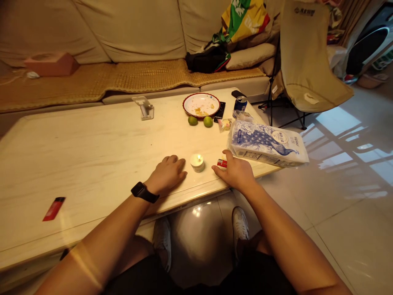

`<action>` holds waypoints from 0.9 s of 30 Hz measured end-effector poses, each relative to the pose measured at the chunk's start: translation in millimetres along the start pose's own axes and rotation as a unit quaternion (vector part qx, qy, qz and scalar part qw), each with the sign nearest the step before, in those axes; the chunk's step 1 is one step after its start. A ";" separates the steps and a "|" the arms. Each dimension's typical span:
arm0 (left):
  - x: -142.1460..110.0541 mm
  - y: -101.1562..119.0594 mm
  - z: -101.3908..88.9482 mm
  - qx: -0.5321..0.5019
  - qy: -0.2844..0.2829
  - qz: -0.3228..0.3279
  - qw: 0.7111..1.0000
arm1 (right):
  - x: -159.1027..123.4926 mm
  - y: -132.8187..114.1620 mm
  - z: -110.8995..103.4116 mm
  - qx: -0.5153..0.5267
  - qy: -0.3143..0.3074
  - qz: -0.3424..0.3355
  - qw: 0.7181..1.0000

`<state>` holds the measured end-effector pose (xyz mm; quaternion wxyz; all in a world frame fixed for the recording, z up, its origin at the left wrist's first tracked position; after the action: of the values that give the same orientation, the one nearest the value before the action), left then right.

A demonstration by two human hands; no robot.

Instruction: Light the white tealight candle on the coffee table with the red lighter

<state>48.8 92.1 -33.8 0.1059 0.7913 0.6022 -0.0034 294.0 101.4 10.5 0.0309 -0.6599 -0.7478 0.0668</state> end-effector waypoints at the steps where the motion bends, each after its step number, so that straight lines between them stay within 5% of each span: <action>1: -0.1 0.1 -0.1 0.002 0.001 0.000 1.000 | -0.2 0.1 0.4 0.004 0.000 -0.001 1.000; 27: -1.1 -1.2 2.0 0.006 0.011 0.005 1.000 | 2.7 -13.6 3.5 0.015 -0.018 -0.009 1.000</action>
<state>47.7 91.0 -35.8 0.0942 0.7951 0.5991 0.0024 279.9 102.2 8.8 0.0279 -0.6514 -0.7529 0.0894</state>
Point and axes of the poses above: each hand's wrist, its own x-axis towards the middle knuckle, its own z-axis out of the palm, y = z × x, the point moved 8 cm from there along x, towards the middle knuckle, and after that the axes turned 3 degrees about z, right-handed, at the moved point
